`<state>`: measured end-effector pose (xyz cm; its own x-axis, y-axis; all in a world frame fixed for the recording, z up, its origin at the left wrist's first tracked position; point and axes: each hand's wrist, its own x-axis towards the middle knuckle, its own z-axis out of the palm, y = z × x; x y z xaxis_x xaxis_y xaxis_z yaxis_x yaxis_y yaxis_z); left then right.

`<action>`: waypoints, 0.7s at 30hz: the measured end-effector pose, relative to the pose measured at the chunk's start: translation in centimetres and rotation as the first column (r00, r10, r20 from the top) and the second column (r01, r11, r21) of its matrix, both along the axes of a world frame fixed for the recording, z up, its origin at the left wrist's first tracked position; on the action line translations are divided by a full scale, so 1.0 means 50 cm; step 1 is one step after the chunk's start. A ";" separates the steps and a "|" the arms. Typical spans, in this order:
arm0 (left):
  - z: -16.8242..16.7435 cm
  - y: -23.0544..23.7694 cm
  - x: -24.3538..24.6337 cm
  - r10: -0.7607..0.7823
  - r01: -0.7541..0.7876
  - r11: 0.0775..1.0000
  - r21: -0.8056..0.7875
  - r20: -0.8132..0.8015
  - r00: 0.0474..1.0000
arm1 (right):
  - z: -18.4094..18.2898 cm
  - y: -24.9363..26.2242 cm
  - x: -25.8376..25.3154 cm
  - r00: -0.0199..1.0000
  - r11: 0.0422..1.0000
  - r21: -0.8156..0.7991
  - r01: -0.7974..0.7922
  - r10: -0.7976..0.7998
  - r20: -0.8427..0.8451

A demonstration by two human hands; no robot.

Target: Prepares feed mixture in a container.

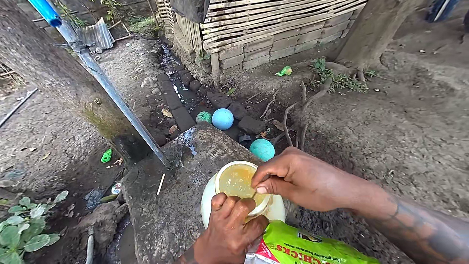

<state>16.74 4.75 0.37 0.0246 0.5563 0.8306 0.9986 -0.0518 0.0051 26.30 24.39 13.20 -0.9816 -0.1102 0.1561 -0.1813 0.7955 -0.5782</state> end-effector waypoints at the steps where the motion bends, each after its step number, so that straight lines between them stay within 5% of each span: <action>1: 0.000 -0.001 0.000 0.003 -0.003 1.000 0.000 0.002 1.000 | 0.003 0.004 0.002 0.999 0.997 0.072 0.037 -0.036 -0.013; 4: -0.001 0.000 -0.001 0.001 -0.001 1.000 -0.005 0.003 1.000 | -0.004 0.002 -0.003 0.980 0.978 0.104 0.180 -0.170 -0.102; 7: 0.000 0.003 -0.003 -0.001 0.001 1.000 -0.006 0.005 1.000 | -0.001 -0.008 -0.008 0.997 0.996 -0.058 0.069 -0.070 -0.012; 10: 0.000 0.001 -0.003 0.002 -0.002 1.000 0.004 0.009 1.000 | 0.010 0.004 0.002 0.999 1.000 -0.002 -0.019 0.019 0.037; 12: 0.000 -0.002 -0.002 0.006 -0.006 1.000 0.002 0.009 1.000 | 0.018 0.026 0.019 0.998 0.998 0.051 0.022 -0.018 -0.064; 16: -0.001 -0.001 -0.006 0.001 -0.001 1.000 -0.002 0.015 1.000 | 0.044 0.053 0.053 0.918 0.994 -0.113 0.014 -0.058 -0.392; 21: -0.002 0.007 -0.012 0.014 -0.014 1.000 0.002 0.005 1.000 | 0.020 0.065 0.074 0.909 0.994 -0.105 -0.002 -0.042 -0.415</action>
<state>16.14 5.09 0.28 0.0123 0.5548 0.8319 0.9992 -0.0377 0.0104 30.00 27.66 14.19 -0.8266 -0.0532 0.5603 -0.4076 0.7430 -0.5308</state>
